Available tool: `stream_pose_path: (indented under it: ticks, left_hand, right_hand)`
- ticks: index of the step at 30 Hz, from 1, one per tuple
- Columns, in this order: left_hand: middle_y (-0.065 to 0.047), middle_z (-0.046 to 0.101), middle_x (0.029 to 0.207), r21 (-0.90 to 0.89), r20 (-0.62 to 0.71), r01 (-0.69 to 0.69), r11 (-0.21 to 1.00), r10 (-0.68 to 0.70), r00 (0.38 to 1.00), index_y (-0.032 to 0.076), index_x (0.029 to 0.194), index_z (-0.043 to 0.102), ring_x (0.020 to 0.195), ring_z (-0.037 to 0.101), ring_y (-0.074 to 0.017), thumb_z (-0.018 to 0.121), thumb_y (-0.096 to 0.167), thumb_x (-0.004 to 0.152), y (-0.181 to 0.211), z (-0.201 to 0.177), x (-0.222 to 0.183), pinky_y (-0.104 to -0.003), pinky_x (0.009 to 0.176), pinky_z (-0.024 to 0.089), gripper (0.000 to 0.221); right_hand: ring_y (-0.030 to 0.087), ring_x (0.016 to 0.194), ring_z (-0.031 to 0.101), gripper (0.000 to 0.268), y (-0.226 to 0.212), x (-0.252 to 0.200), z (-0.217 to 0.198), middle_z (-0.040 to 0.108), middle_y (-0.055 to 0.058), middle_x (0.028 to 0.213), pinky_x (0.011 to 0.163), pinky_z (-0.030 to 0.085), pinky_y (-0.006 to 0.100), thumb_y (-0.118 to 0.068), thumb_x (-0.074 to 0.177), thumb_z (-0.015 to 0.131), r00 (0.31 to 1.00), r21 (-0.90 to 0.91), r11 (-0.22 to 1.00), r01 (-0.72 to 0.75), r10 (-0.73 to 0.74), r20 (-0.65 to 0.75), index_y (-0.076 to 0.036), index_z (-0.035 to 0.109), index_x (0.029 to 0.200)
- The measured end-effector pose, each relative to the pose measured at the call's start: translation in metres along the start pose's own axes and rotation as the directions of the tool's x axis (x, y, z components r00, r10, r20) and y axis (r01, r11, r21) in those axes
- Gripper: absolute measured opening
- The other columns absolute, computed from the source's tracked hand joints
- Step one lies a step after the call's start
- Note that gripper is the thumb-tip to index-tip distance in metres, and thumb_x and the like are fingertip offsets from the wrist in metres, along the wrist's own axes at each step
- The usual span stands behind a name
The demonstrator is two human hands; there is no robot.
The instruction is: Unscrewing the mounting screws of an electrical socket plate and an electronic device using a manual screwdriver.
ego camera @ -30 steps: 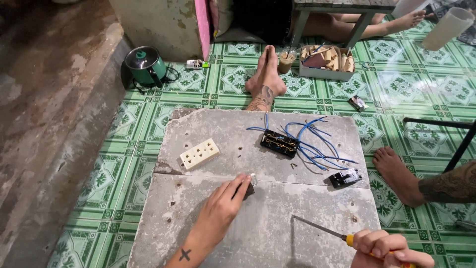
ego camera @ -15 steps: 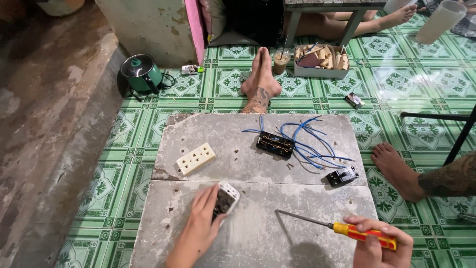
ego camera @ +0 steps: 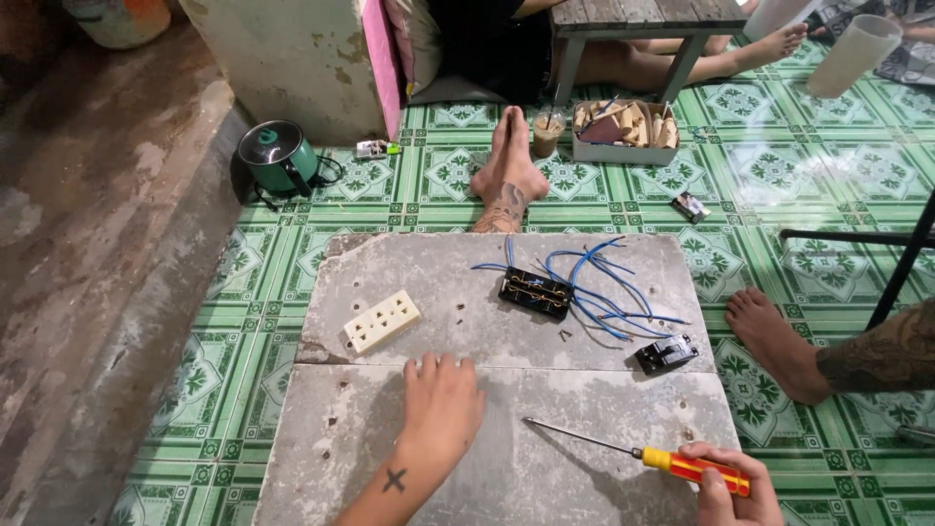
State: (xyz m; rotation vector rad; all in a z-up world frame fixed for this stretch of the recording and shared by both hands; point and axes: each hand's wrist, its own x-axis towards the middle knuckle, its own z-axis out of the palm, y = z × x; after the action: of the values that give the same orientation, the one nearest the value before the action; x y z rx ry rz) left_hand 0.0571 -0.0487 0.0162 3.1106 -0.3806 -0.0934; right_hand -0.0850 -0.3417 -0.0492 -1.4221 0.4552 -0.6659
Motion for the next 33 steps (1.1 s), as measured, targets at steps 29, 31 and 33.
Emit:
stream_pose_path:
  ticks: [29,31,33]
  left_hand:
    - [-0.005,0.050,0.063,-0.169,0.411,-0.017,0.985,0.086,0.907,0.006,0.071,0.055,0.056,0.055,-0.0245,0.050,-0.018,0.085,-0.012,-0.040,0.019,-0.040,0.054,0.049,0.028]
    - [-0.005,0.058,0.071,-0.149,0.417,-0.009,0.989,0.071,0.906,0.005,0.085,0.059,0.063,0.060,-0.0208,0.055,-0.008,0.095,-0.008,-0.040,0.018,-0.037,0.060,0.057,0.017]
    - [-0.004,0.056,0.069,-0.135,0.372,-0.035,0.990,0.084,0.924,0.006,0.081,0.058,0.060,0.059,-0.0187,0.058,-0.008,0.093,-0.010,-0.021,0.022,-0.035,0.055,0.054,0.018]
  right_hand:
    - [0.038,0.107,0.071,0.015,0.003,0.007,0.000,0.072,0.030,0.107,0.103,0.059,0.049,-0.006,0.104,0.055,0.996,-0.079,0.997,0.003,0.004,0.088,0.006,0.061,0.110]
    - [0.037,0.106,0.071,0.014,0.001,0.006,0.003,0.072,0.029,0.104,0.100,0.060,0.047,-0.006,0.104,0.056,0.997,-0.089,0.996,0.031,-0.025,0.068,0.006,0.062,0.108]
    - [0.037,0.107,0.071,0.015,0.000,0.005,0.002,0.072,0.029,0.104,0.101,0.059,0.048,-0.007,0.103,0.057,0.997,-0.073,0.997,0.012,-0.006,0.073,0.006,0.062,0.108]
